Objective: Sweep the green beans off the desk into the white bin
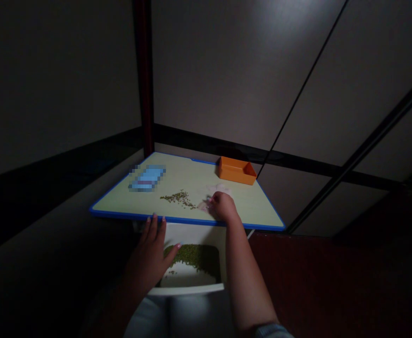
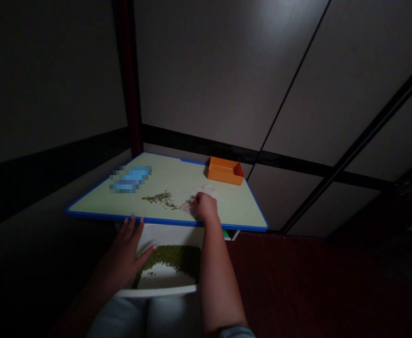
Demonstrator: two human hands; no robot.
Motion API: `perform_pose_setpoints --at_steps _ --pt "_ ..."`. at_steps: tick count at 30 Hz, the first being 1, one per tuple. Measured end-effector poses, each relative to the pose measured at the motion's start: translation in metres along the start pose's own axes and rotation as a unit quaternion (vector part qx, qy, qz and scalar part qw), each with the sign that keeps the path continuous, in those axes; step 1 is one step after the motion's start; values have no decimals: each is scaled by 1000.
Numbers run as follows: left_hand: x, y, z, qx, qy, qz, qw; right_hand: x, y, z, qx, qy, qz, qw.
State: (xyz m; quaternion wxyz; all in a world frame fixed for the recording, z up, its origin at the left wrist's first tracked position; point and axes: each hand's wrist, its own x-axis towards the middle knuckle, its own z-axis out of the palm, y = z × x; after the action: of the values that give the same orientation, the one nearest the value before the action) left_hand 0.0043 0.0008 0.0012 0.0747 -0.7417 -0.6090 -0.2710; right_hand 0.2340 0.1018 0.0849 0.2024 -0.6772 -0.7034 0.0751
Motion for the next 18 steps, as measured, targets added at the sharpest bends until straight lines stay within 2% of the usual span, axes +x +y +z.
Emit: perform_pose_setpoints --at_steps 6,13,18 --pt "1 0 0 1 -9 -1 1000 3 6 4 19 28 10 999" --pt "0 2 -3 2 -17 -6 1000 3 4 2 6 9 9 1000" --pt "1 3 -4 4 -23 -4 1000 4 -2 3 -15 20 22 999"
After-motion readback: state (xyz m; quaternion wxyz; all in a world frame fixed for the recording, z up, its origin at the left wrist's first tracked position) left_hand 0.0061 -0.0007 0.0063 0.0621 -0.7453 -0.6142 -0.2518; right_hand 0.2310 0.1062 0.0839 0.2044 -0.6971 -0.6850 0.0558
